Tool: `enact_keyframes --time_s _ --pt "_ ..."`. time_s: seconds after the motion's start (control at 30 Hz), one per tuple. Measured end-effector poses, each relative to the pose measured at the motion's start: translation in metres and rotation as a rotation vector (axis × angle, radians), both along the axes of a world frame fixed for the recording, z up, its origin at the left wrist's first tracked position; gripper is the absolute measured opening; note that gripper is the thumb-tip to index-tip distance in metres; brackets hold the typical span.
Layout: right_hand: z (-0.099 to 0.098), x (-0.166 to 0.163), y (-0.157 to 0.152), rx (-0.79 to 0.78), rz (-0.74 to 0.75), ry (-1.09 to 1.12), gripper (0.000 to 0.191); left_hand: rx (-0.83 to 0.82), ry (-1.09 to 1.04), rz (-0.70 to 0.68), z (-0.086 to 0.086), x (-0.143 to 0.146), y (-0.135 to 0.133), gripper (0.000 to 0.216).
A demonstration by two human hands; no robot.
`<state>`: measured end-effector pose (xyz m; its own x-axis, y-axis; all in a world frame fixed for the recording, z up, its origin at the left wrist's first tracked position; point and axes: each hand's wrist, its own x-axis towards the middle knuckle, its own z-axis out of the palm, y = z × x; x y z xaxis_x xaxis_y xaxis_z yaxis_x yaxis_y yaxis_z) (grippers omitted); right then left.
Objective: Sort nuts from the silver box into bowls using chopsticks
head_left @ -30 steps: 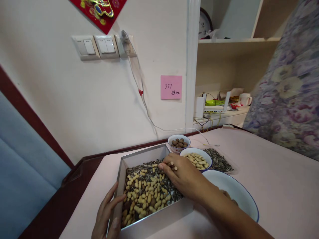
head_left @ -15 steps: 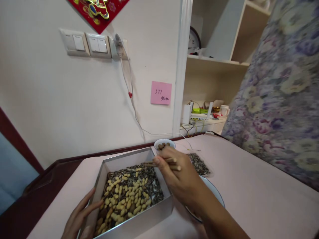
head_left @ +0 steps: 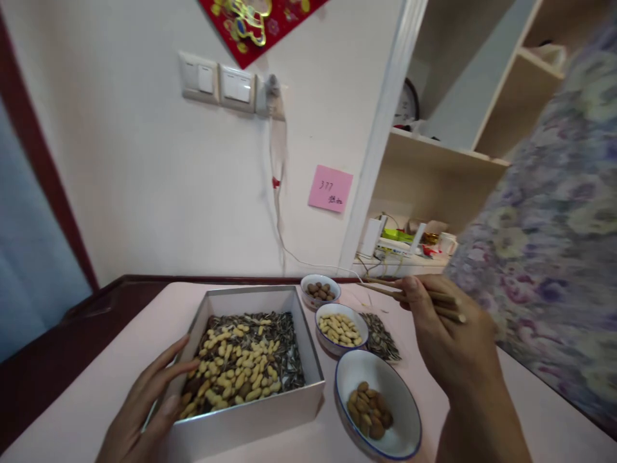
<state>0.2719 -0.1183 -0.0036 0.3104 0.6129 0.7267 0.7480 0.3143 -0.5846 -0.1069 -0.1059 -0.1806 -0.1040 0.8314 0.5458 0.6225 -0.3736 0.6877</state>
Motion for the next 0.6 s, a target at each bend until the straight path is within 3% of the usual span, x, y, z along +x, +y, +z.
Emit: enact_keyframes --time_s 0.1,0.2,0.37,0.6 --pt "-0.005 -0.033 0.001 -0.050 0.340 0.087 0.029 -0.070 -0.092 -0.074 0.007 0.007 -0.009 0.030" --pt "-0.015 -0.064 0.006 -0.244 0.578 -0.004 0.031 -0.052 -0.086 -0.098 0.012 0.010 -0.013 0.030" --pt "-0.038 -0.092 0.028 -0.408 0.580 -0.212 0.038 -0.037 -0.045 -0.096 0.017 0.012 -0.019 0.031" --pt "-0.063 -0.102 0.053 -0.419 0.562 -0.252 0.038 -0.042 -0.039 -0.082 0.021 0.013 -0.021 0.032"
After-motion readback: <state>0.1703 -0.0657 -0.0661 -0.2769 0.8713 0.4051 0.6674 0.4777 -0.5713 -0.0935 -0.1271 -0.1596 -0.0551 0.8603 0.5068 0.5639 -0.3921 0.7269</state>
